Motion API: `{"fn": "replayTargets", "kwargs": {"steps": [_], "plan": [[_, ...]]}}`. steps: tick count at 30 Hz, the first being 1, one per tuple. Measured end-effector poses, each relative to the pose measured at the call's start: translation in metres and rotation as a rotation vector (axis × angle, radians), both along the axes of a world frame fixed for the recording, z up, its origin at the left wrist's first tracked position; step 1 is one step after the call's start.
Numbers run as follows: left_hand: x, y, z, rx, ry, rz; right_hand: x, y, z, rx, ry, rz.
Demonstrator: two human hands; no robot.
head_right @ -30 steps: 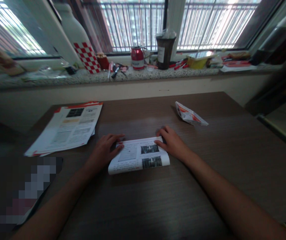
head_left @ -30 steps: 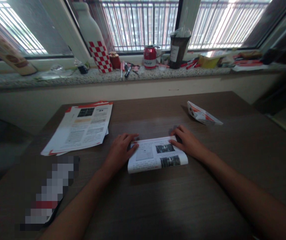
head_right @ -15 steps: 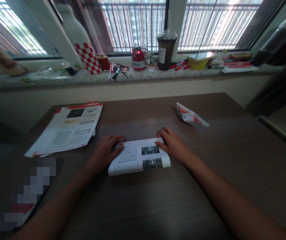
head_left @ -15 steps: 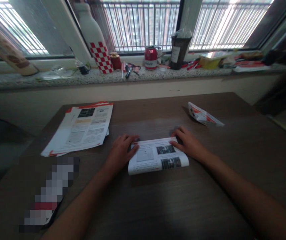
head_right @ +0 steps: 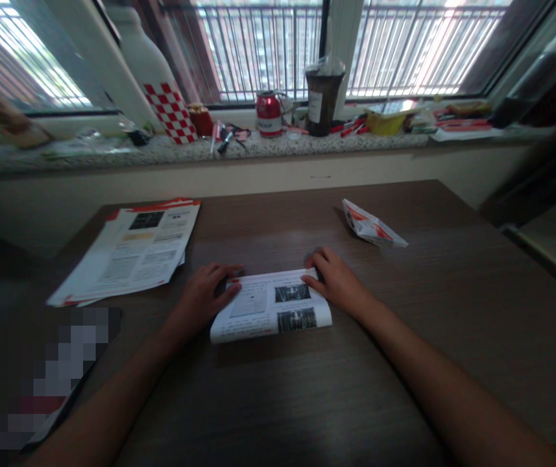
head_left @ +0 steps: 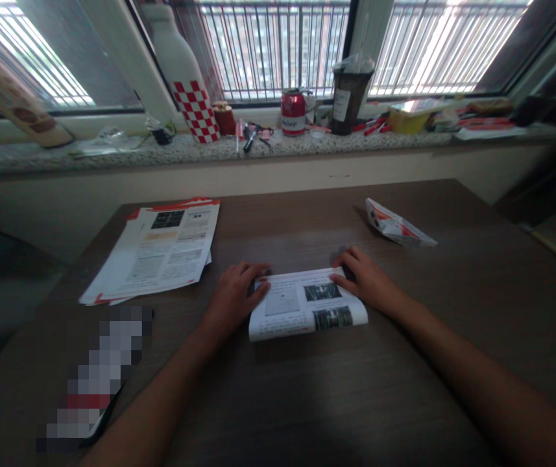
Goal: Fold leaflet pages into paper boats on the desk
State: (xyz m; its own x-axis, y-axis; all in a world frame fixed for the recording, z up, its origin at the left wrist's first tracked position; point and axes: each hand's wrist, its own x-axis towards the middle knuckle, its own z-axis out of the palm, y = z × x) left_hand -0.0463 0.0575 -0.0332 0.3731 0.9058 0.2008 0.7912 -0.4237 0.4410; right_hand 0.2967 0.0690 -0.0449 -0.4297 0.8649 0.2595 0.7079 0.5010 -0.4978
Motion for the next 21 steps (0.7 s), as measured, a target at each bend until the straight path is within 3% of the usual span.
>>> {"fn": "replayTargets", "kwargs": {"steps": [16, 21], "plan": [[0.0010, 0.0000, 0.0002, 0.015, 0.002, -0.020, -0.0033, -0.0023, 0.0071, -0.008, -0.003, 0.002], [0.0005, 0.0004, -0.0003, 0.036, 0.051, -0.062, -0.0008, -0.0003, 0.0024, -0.014, 0.005, 0.001]]}}
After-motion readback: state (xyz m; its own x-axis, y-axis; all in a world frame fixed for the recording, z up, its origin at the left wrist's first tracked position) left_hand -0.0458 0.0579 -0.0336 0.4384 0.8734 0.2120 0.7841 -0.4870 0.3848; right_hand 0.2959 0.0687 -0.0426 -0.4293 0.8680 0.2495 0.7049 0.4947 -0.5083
